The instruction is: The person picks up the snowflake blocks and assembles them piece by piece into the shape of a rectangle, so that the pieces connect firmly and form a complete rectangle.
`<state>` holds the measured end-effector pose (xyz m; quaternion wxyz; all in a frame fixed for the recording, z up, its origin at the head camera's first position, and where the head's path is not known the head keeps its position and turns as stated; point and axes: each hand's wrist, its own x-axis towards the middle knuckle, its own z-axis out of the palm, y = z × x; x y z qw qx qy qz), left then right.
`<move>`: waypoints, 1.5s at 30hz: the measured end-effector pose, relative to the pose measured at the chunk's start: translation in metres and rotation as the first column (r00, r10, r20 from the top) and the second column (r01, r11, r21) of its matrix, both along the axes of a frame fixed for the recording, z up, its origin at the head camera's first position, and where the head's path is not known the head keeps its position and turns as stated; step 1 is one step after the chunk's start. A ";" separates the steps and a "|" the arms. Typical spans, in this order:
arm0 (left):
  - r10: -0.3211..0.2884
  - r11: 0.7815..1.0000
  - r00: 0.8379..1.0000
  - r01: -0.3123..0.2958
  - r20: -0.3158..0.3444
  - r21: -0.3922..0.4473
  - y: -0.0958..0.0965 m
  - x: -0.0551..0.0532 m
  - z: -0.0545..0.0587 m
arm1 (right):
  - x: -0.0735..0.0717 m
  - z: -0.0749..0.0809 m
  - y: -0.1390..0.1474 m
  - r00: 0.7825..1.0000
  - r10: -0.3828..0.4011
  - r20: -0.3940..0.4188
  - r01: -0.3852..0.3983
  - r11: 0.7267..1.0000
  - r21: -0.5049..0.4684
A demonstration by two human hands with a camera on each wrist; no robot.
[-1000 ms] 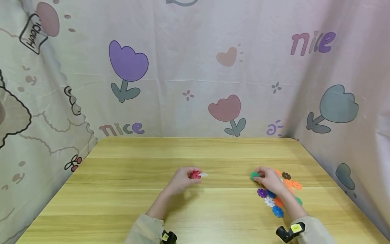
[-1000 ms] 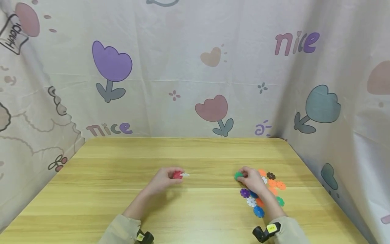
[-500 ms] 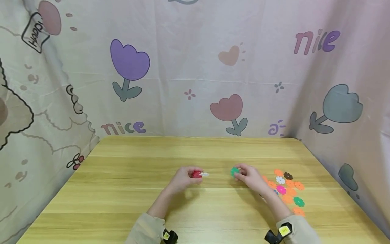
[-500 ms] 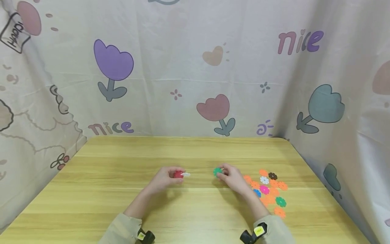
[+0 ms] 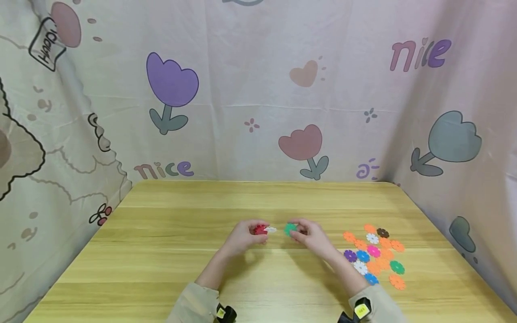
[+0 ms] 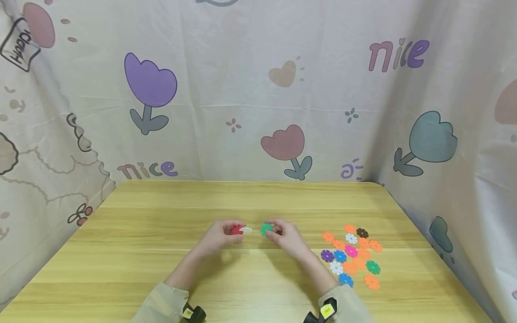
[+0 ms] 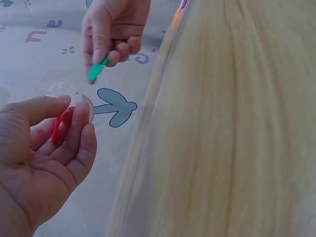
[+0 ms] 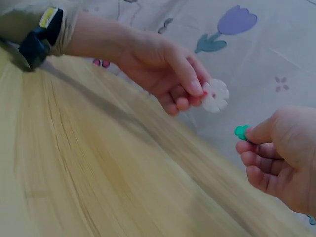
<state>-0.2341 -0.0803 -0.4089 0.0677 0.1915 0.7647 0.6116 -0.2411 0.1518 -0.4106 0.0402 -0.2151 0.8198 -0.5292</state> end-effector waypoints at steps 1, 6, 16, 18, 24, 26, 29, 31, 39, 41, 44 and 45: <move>-0.002 1.000 1.000 0.002 0.004 0.008 0.000 0.001 0.000 | 0.001 0.001 -0.003 1.000 -0.002 0.006 0.002 1.000 -0.018; -0.005 1.000 1.000 0.006 -0.001 0.020 0.000 0.002 0.001 | 0.006 0.007 -0.015 0.999 -0.003 0.038 0.006 0.996 -0.084; 0.003 1.000 1.000 -0.003 -0.013 -0.020 -0.001 0.000 0.002 | 0.010 0.008 -0.022 1.000 -0.028 0.006 0.028 0.995 -0.094; 0.000 1.000 1.000 -0.001 -0.018 -0.028 -0.001 0.000 0.002 | 0.010 0.007 -0.022 1.000 -0.019 -0.008 0.018 0.996 -0.087; -0.021 0.999 0.999 0.020 -0.036 -0.034 -0.001 0.002 0.004 | 0.009 0.003 -0.022 0.999 0.012 -0.043 -0.014 0.998 -0.058; -0.032 0.999 0.998 0.030 -0.052 -0.032 -0.001 0.002 0.003 | 0.009 0.002 -0.023 0.998 0.018 -0.052 -0.021 0.998 -0.055; -0.032 0.999 0.998 0.030 -0.054 -0.040 -0.001 0.002 0.002 | 0.018 0.015 -0.026 0.998 0.015 -0.059 -0.017 0.999 -0.045; -0.029 0.999 0.998 0.027 -0.048 -0.043 0.000 0.002 0.002 | 0.020 0.018 -0.027 0.998 0.015 -0.064 -0.018 0.999 -0.047; -0.057 0.998 0.998 0.056 0.015 0.028 0.002 0.000 0.002 | 0.012 0.002 -0.026 0.996 -0.009 -0.089 0.004 0.998 -0.055; -0.064 0.997 0.997 0.063 0.030 0.040 0.002 0.000 0.002 | 0.013 0.003 -0.026 0.996 -0.017 -0.088 0.013 0.999 -0.049; -0.075 0.997 0.997 0.073 0.036 0.037 0.001 0.000 0.003 | 0.020 0.013 -0.028 0.996 -0.022 -0.081 0.019 0.999 -0.035; -0.079 0.996 0.996 0.077 0.036 0.034 0.001 0.000 0.004 | 0.022 0.016 -0.029 0.997 -0.021 -0.080 0.019 0.999 -0.027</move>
